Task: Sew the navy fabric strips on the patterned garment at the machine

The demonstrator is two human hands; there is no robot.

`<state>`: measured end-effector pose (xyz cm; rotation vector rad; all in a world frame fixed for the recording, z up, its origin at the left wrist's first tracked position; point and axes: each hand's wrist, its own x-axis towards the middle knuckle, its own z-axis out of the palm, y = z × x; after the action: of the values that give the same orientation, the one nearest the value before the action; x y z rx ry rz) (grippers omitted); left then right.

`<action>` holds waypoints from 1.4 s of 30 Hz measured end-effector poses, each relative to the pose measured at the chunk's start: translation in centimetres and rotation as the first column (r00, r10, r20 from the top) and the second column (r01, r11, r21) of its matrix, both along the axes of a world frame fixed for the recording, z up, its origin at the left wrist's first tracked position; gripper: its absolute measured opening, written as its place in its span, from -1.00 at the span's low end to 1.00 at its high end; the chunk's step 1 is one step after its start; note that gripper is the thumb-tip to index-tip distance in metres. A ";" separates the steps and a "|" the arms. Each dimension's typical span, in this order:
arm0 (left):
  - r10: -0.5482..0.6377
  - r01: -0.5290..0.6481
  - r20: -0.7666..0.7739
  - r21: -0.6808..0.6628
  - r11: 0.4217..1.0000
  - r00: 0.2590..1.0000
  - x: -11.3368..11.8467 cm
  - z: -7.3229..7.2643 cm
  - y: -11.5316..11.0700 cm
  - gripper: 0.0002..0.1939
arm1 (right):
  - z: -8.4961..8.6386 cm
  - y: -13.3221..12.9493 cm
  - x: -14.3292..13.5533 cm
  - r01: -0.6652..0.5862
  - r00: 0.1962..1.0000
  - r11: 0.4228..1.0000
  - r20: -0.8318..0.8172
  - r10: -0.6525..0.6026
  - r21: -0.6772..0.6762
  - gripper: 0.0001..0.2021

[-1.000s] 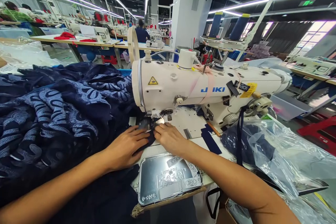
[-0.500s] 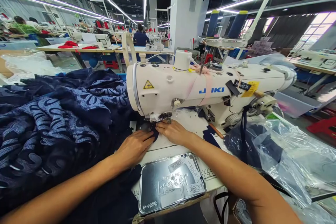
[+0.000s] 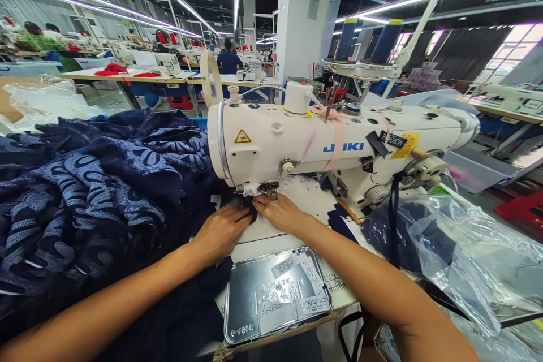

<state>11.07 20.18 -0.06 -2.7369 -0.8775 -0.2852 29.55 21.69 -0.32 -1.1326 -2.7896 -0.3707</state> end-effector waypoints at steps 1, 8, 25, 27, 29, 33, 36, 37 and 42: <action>-0.003 0.003 -0.001 0.004 1.000 1.000 0.0 0.0 0.1 -0.79 | -0.1 0.0 0.0 0.001 1.000 1.000 -0.008 -0.001 -0.001 -0.60; -0.018 0.018 0.003 0.035 0.999 1.000 0.2 -0.3 0.5 -0.78 | -0.6 0.5 0.1 0.039 0.999 0.999 -0.029 -0.038 0.030 -0.59; 0.071 -0.048 0.135 -0.164 0.985 0.988 -2.2 1.6 1.2 -0.71 | -0.7 -1.2 -1.2 -0.069 0.949 0.996 -0.304 0.085 0.062 -0.78; 0.068 -0.049 0.112 -0.162 0.986 0.991 -2.0 1.4 1.0 -0.68 | -0.9 -1.0 -1.0 -0.080 0.932 0.996 -0.351 0.086 0.031 -0.78; 0.072 -0.056 0.093 -0.170 0.984 0.993 -1.9 1.3 0.8 -0.63 | -1.1 -0.7 -0.5 -0.123 0.902 0.992 -0.420 0.103 -0.020 -0.78; 0.080 -0.070 0.040 -0.212 0.975 0.996 -2.1 1.2 0.7 -0.57 | -1.2 -0.2 0.4 -0.228 0.849 0.971 -0.503 0.162 -0.072 -0.79; 0.067 -0.062 0.018 -0.195 0.979 0.998 -2.2 1.2 0.8 -0.55 | -1.2 -0.2 0.6 -0.237 0.868 0.971 -0.456 0.195 -0.034 -0.77; 0.058 -0.055 0.015 -0.178 0.982 0.998 -2.3 1.2 0.8 -0.55 | -1.1 -0.2 0.5 -0.233 0.881 0.972 -0.426 0.205 -0.012 -0.76; 0.013 -0.016 -0.026 -0.117 0.993 1.000 -2.5 0.9 0.6 -0.55 | -0.7 -0.7 0.0 -0.201 0.931 0.977 -0.297 0.214 0.074 -0.76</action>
<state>8.57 20.78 0.86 -2.8335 -0.9349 -0.2027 29.55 20.99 -1.05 -0.7959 -2.5811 -0.2120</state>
